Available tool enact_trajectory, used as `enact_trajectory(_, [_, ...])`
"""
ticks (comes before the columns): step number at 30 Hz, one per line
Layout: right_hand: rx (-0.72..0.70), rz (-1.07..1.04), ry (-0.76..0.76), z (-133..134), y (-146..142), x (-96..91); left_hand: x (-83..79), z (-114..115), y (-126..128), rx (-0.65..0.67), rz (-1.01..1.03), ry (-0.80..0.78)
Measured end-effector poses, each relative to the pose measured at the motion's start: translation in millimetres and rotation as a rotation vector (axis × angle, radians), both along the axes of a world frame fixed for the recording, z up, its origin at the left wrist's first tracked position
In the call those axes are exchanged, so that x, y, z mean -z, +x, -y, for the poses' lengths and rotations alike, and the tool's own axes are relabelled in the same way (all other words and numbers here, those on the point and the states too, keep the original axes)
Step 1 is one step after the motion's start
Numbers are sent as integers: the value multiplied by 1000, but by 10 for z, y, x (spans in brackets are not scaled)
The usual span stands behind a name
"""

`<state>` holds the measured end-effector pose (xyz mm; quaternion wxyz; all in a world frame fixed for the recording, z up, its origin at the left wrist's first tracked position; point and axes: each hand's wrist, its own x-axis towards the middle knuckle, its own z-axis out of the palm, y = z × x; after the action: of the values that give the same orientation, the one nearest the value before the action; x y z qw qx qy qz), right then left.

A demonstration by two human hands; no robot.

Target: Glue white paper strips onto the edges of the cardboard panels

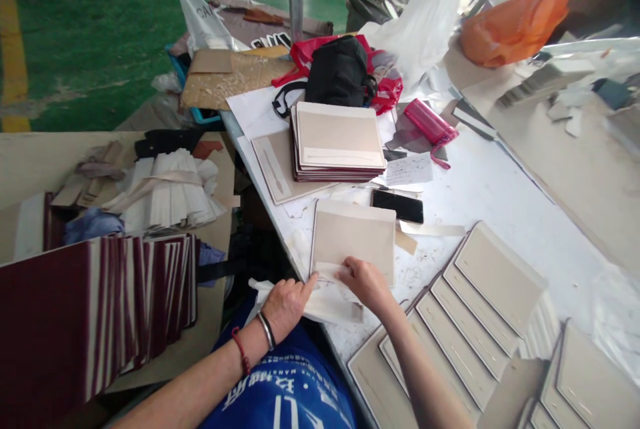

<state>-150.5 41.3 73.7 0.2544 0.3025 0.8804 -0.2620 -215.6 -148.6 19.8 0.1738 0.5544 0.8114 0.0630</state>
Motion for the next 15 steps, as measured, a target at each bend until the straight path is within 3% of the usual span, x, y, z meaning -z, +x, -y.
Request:
enact_trajectory(5, [44,43,43,-256,356,-100,54,33,-35,45,-56,51])
enact_trajectory(9, [213,-24,95,-340,573,7,118,75,-73,105,-135,96])
enact_trajectory(15, [413,-15,146,-340,631,173,182,114,-141,210,-208,180])
